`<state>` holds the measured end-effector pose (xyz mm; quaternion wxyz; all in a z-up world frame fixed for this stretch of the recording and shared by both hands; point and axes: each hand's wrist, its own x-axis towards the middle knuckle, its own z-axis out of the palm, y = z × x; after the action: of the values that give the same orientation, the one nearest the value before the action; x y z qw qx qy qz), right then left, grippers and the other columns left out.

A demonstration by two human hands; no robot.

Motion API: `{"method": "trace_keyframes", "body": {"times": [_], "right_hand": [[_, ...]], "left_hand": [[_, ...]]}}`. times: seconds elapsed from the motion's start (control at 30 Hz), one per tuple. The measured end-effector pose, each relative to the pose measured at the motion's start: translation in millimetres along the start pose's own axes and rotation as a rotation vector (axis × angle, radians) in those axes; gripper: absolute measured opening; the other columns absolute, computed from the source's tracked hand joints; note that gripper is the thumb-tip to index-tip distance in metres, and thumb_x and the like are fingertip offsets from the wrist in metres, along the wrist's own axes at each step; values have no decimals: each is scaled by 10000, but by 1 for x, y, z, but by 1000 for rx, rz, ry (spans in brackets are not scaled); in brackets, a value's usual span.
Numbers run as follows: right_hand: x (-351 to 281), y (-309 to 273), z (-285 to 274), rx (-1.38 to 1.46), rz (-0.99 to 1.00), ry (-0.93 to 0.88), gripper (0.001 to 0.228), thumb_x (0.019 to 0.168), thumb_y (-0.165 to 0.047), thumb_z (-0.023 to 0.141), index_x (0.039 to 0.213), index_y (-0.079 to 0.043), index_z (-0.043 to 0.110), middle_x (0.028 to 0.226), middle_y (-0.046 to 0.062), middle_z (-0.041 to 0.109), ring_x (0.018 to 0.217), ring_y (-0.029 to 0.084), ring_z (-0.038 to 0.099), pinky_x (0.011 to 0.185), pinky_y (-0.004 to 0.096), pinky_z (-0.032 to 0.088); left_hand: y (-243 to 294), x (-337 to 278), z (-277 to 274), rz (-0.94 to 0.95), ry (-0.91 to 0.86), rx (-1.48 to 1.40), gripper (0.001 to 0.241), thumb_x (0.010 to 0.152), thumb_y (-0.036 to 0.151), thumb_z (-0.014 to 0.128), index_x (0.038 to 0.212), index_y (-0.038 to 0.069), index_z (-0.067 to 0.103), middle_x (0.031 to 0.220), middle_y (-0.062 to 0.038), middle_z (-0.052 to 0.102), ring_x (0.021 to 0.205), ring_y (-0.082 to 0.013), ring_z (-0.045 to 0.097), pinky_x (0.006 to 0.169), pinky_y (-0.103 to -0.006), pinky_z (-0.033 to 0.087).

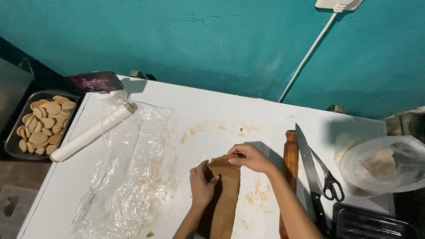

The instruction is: Rolling out a piece of dough using a wooden rolling pin on a white surface covered in plastic wrap.

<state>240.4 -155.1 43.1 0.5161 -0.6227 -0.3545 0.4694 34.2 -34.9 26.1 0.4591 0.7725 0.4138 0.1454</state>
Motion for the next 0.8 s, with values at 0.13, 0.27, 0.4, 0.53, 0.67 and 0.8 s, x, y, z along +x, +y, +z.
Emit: {"method": "trace_keyframes", "body": {"times": [0.13,0.27,0.4,0.53,0.67,0.8], "right_hand": [[7,5,-5,-41,54,129,187,938,-149,749,1085,-35,726,942,11,719,879,96,625,793,277,512],[7,9,-11,-50,38,118,203,926,-165,748,1086,-42,726,967,-8,740,907,87,662,826,266,544],[-9,10,-14,74,37,-18,218,912,-147,766,1089,-22,736,975,-9,722,914,85,635,813,279,529],[-19,13,-21,168,10,-27,227,918,-144,765,1110,-25,738,974,-3,713,938,85,638,854,277,537],[-9,17,-24,200,-17,-15,222,930,-146,773,1104,-14,738,1000,-5,701,944,81,620,845,281,523],[8,6,-17,136,97,99,257,911,-172,760,1140,-58,733,1052,-9,732,990,88,655,885,263,518]], "left_hand": [[6,19,-15,366,-41,104,544,662,107,904,1149,41,671,1128,-148,601,1041,-348,533,917,-419,462],[2,36,-23,457,-164,117,376,688,129,891,999,44,697,966,-127,665,970,-351,574,873,-437,479],[5,34,-31,397,-326,82,310,832,209,847,986,35,643,828,-120,688,789,-302,648,716,-406,526],[14,36,-37,187,-514,-23,276,915,214,810,994,21,630,744,-93,639,685,-213,587,648,-346,508],[0,41,-32,24,-637,-413,258,872,111,817,1037,-1,654,830,27,645,750,-106,584,640,-309,493],[-17,52,-24,-85,-711,-438,362,884,91,770,1227,26,677,964,9,731,828,-100,641,732,-302,527]]}}
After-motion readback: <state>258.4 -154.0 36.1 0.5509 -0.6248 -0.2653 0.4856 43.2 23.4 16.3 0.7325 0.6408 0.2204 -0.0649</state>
